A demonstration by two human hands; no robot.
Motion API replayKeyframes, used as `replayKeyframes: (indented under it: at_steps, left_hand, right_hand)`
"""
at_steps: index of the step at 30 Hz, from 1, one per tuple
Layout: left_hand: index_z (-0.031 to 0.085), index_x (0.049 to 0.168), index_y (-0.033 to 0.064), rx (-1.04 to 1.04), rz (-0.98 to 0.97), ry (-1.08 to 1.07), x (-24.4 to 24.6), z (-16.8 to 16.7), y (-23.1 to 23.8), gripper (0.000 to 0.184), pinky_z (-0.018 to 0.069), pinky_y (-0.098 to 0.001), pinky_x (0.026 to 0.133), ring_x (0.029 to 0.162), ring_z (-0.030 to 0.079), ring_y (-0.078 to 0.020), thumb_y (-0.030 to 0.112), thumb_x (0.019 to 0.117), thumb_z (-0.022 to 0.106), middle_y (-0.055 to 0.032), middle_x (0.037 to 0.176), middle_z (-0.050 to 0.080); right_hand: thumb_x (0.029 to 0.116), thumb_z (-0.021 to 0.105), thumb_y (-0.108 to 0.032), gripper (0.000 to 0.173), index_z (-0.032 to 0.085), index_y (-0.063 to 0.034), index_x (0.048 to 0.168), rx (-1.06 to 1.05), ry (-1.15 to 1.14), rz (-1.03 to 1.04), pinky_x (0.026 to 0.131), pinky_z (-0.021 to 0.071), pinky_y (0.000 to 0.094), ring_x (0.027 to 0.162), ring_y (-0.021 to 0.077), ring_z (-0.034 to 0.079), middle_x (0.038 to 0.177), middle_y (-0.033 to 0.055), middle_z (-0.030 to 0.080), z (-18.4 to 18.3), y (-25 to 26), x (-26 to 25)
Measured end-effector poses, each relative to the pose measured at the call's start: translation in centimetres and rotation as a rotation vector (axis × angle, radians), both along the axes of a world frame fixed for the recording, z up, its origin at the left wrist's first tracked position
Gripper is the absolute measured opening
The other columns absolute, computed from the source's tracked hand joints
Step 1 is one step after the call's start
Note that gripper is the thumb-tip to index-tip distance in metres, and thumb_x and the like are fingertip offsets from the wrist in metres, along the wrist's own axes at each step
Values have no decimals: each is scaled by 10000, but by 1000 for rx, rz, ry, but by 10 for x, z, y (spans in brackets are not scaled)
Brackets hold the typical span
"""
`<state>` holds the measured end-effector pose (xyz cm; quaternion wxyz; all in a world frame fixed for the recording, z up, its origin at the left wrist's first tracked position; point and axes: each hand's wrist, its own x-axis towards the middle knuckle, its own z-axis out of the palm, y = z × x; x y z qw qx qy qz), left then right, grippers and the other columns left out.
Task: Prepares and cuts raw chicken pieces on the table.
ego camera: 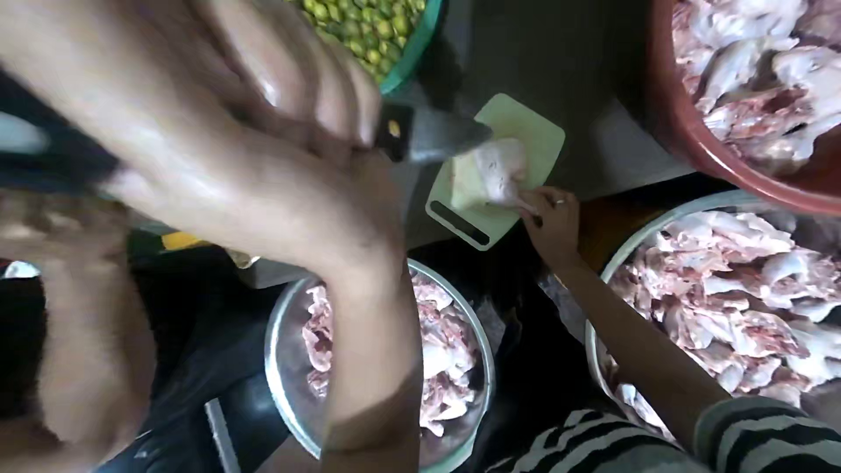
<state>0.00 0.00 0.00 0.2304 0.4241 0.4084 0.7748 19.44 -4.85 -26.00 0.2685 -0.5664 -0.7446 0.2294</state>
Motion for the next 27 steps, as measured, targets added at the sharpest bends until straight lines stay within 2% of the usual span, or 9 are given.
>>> replayKeyframes:
  at_steps: [2, 6, 8, 10, 15, 18, 22, 27]
  left_hand:
    - [367, 650, 156, -4, -12, -105, 2, -3, -14, 519, 360, -187, 407, 393, 354, -65, 164, 1112, 132, 55, 481, 328]
    - [354, 673, 181, -90, 52, -204, 17, -18, -37, 494, 356, -187, 378, 360, 339, -65, 212, 1132, 174, 63, 461, 310]
    - [344, 644, 193, -123, 76, -219, 26, -22, -43, 525, 336, -186, 367, 347, 325, -59, 245, 1138, 176, 67, 444, 303]
    - [349, 672, 183, -102, 142, -241, 32, -24, -45, 491, 337, -197, 357, 342, 317, -63, 216, 1138, 197, 65, 443, 295]
    - [380, 833, 147, 22, 296, -160, 34, -35, -46, 316, 383, -194, 376, 372, 354, -52, 120, 1121, 251, 76, 485, 309]
    - [388, 823, 159, 35, 375, -88, 34, -48, -46, 308, 370, -181, 383, 384, 352, -32, 106, 1110, 290, 90, 495, 318]
    - [378, 794, 166, -5, 431, -92, 33, -71, -45, 323, 348, -180, 377, 382, 339, -29, 109, 1108, 332, 91, 494, 302]
    - [417, 779, 181, -101, 402, -18, 39, -117, -39, 316, 359, -189, 420, 434, 368, -26, 129, 1090, 418, 97, 536, 342]
  right_hand:
    - [972, 698, -321, 423, 671, -60, 1304, -125, -27, -26, 979, 489, 623, 1152, 454, 621, 1240, 240, 660, 10, -4, 7]
    - [1002, 666, -251, 356, 679, -5, 1259, -246, 38, -27, 999, 510, 580, 1172, 427, 636, 1245, 238, 669, 16, -15, 17]
    - [992, 682, -229, 332, 691, 2, 1230, -195, 59, -12, 963, 540, 560, 1118, 413, 667, 1205, 237, 683, 15, -13, 11]
    - [981, 694, -199, 321, 690, 3, 1230, -135, 72, 24, 934, 556, 548, 1067, 395, 688, 1172, 230, 694, 13, -6, 0]
    - [999, 663, -213, 264, 739, -27, 1171, 36, 75, 161, 954, 535, 549, 1067, 401, 686, 1120, 205, 722, -1, 1, -28]
    - [1005, 652, -204, 231, 759, -67, 1157, 97, 54, 229, 955, 527, 546, 1040, 380, 693, 1084, 177, 736, -5, 2, -30]
    - [1001, 656, -205, 213, 756, -62, 1123, 133, 56, 283, 970, 503, 549, 1051, 373, 679, 1100, 175, 723, -7, 10, -31]
    - [997, 661, -197, 202, 760, -56, 1102, 194, 149, 340, 1010, 487, 531, 1064, 315, 707, 1128, 139, 750, -14, 18, -31]
